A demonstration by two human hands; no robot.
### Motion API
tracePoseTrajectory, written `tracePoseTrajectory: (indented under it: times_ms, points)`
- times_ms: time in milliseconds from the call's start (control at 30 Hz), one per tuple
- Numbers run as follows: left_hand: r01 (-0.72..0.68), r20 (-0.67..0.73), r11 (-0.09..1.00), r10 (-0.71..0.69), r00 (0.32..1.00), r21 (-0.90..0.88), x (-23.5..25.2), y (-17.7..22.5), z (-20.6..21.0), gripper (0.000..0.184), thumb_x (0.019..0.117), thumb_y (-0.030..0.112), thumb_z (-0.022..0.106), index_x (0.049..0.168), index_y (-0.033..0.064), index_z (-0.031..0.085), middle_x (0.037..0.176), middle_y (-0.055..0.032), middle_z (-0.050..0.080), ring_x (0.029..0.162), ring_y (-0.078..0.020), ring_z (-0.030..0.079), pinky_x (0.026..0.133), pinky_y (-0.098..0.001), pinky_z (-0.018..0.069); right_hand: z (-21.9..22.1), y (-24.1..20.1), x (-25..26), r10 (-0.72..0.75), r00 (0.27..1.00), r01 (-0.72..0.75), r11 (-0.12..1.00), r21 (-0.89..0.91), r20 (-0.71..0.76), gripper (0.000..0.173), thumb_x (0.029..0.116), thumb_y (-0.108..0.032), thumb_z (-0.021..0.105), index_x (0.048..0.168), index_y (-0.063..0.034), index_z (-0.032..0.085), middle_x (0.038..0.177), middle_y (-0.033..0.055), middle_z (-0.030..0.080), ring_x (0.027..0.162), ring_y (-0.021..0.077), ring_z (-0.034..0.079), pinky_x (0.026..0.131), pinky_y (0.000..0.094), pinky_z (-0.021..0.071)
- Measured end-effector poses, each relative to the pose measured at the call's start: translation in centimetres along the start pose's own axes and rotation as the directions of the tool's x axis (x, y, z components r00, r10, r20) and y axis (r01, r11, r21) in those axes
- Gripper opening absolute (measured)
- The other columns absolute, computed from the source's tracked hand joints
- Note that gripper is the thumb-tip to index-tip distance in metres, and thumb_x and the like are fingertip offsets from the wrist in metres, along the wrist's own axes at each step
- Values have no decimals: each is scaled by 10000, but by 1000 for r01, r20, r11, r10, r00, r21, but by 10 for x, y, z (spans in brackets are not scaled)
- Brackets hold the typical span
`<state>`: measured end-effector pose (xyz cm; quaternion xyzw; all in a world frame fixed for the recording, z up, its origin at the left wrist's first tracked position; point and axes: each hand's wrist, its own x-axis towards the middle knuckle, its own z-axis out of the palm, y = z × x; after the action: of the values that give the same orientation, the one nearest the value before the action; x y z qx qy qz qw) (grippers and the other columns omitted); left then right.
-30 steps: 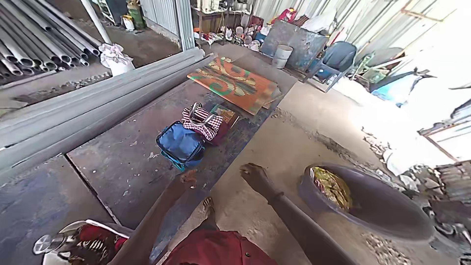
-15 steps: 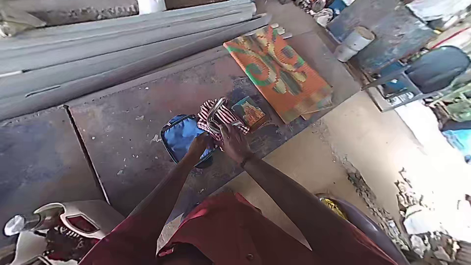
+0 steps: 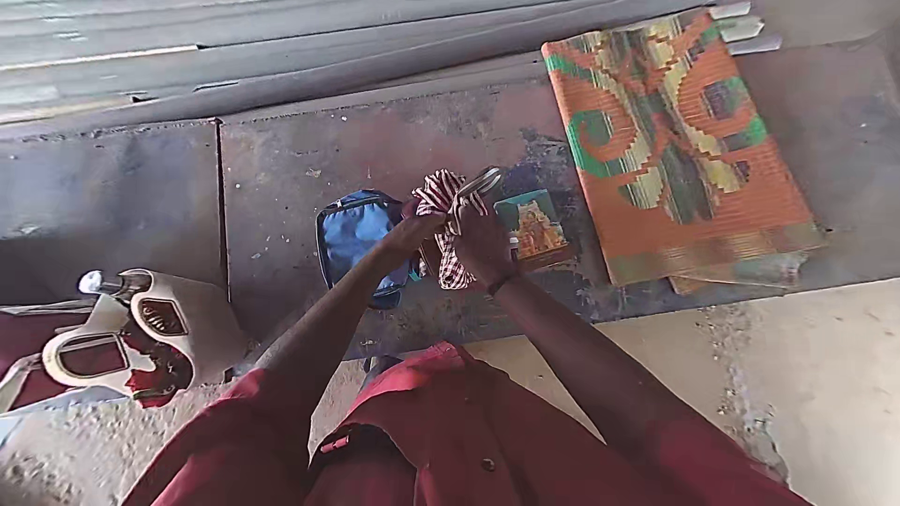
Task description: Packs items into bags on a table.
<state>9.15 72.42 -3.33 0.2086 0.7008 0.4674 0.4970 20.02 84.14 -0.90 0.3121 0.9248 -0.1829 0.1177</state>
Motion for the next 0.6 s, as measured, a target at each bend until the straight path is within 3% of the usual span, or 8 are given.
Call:
tracePoseTrajectory:
  times_ms: [67,100,167,267,367,500,600]
  points:
    - [-109,-133,994,110,985,20,7,-6,2,395,1102,303,451,1244,10,675,1158,-108,718,1057,-158,680,960,-378,545,-9,32,4,-42,999,43,998,37,-34,468,955,-198,650,1380,-15,584,1177,257,683,1088,448,669,861,632,527]
    - [-125,-229,988,143,963,92,10,-13,2,347,1078,263,496,1146,-7,702,1062,-121,724,972,-179,690,908,-406,563,-12,47,8,-56,997,59,997,55,-54,484,950,-197,658,1392,-13,584,1174,267,684,1078,457,672,855,641,530]
    - [-18,-327,966,105,939,259,7,-23,9,316,1056,240,533,1111,-17,707,1046,-169,714,962,-258,687,904,-497,552,-21,74,15,-15,998,19,997,70,-57,438,950,-219,673,1333,-16,613,1159,273,688,1072,469,673,854,660,520]
    - [147,-284,885,-17,959,442,12,-32,35,426,1071,392,525,1185,23,704,1125,-216,704,1052,-371,681,947,-620,511,-36,116,24,90,995,-84,988,129,-42,432,943,-240,695,1299,-4,629,1141,279,687,1075,474,666,869,663,509]
    - [175,-216,848,-73,974,501,32,-19,66,598,1018,594,519,1098,33,711,1055,-234,708,1030,-427,678,894,-692,494,-43,157,28,188,981,-175,961,212,-41,502,934,-249,719,1339,31,621,1231,292,663,1166,462,634,981,659,476]
    - [190,-139,799,-134,981,571,56,23,96,767,958,717,507,1028,-23,697,1095,-266,683,1102,-450,646,902,-686,483,-37,183,23,304,950,-276,927,255,-76,449,900,-294,763,1208,19,672,1127,276,682,1065,452,657,897,671,493]
    - [148,-98,786,-112,989,600,70,30,106,726,966,700,507,1090,21,731,1178,-242,691,1171,-435,632,950,-695,461,-34,174,13,293,954,-263,923,282,-67,473,909,-313,763,1251,4,683,1162,264,686,1093,438,654,926,660,489]
